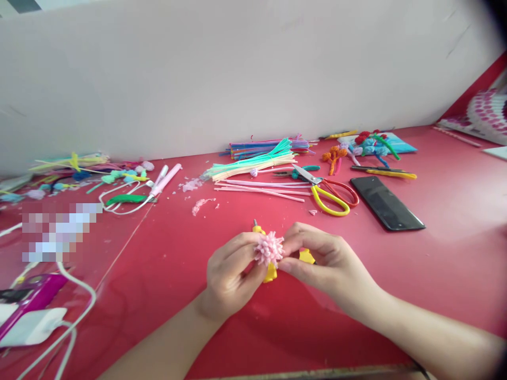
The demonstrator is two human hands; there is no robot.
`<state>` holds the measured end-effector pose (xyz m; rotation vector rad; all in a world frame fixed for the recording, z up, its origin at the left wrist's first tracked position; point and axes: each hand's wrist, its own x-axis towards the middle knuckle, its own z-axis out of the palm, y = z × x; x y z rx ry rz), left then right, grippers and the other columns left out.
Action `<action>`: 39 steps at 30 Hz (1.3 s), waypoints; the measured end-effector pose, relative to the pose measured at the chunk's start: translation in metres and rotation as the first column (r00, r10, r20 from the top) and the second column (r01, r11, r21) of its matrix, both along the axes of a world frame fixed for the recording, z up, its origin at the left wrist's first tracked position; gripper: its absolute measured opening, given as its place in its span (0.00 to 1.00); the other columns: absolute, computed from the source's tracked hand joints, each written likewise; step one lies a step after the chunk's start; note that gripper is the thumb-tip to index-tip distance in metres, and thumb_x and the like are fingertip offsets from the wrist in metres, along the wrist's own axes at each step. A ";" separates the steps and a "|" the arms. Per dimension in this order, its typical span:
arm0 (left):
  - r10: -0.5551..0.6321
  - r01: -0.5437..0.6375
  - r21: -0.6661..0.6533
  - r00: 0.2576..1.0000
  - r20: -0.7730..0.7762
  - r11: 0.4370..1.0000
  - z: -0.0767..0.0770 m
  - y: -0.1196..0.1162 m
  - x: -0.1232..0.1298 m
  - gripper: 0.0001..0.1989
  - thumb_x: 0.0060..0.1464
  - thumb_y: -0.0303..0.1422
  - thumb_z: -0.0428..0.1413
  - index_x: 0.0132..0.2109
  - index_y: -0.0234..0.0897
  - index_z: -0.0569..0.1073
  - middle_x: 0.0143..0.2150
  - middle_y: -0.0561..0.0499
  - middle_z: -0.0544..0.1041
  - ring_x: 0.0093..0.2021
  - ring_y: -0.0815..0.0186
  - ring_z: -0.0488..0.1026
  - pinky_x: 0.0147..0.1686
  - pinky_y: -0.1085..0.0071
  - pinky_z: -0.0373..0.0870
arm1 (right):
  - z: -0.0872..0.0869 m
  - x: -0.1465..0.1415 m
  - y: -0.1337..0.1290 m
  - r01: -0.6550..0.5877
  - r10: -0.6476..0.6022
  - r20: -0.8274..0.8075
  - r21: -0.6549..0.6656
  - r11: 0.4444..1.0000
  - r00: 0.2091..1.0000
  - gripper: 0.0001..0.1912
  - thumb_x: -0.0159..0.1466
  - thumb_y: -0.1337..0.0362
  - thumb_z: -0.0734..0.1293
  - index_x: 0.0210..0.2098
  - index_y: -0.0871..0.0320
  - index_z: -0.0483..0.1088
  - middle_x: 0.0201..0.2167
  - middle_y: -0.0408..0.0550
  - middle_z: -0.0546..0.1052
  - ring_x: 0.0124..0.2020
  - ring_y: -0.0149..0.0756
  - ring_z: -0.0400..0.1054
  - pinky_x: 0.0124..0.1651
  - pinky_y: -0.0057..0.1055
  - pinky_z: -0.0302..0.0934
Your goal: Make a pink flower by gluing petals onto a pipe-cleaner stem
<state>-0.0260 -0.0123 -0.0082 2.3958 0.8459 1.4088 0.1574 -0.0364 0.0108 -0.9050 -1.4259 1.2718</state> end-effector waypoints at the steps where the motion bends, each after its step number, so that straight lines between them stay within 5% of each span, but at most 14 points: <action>1: 0.003 -0.003 -0.003 1.000 0.003 1.000 0.000 0.000 0.000 0.09 0.51 0.19 0.56 0.37 0.37 0.73 0.37 0.47 0.78 0.34 0.67 0.75 0.32 0.75 0.72 | 0.000 0.000 0.000 -0.008 0.008 0.004 -0.006 1.000 1.000 0.02 0.57 0.67 0.70 0.32 0.56 0.75 0.29 0.43 0.70 0.30 0.29 0.68 0.35 0.28 0.65; 39: -0.004 0.004 0.044 1.000 0.004 0.999 0.001 0.001 0.004 0.10 0.50 0.18 0.56 0.37 0.36 0.73 0.35 0.46 0.78 0.35 0.66 0.76 0.35 0.74 0.73 | -0.002 0.000 0.000 -0.019 0.019 0.011 -0.035 0.999 1.000 0.03 0.59 0.65 0.69 0.30 0.56 0.75 0.28 0.42 0.70 0.31 0.28 0.66 0.38 0.27 0.62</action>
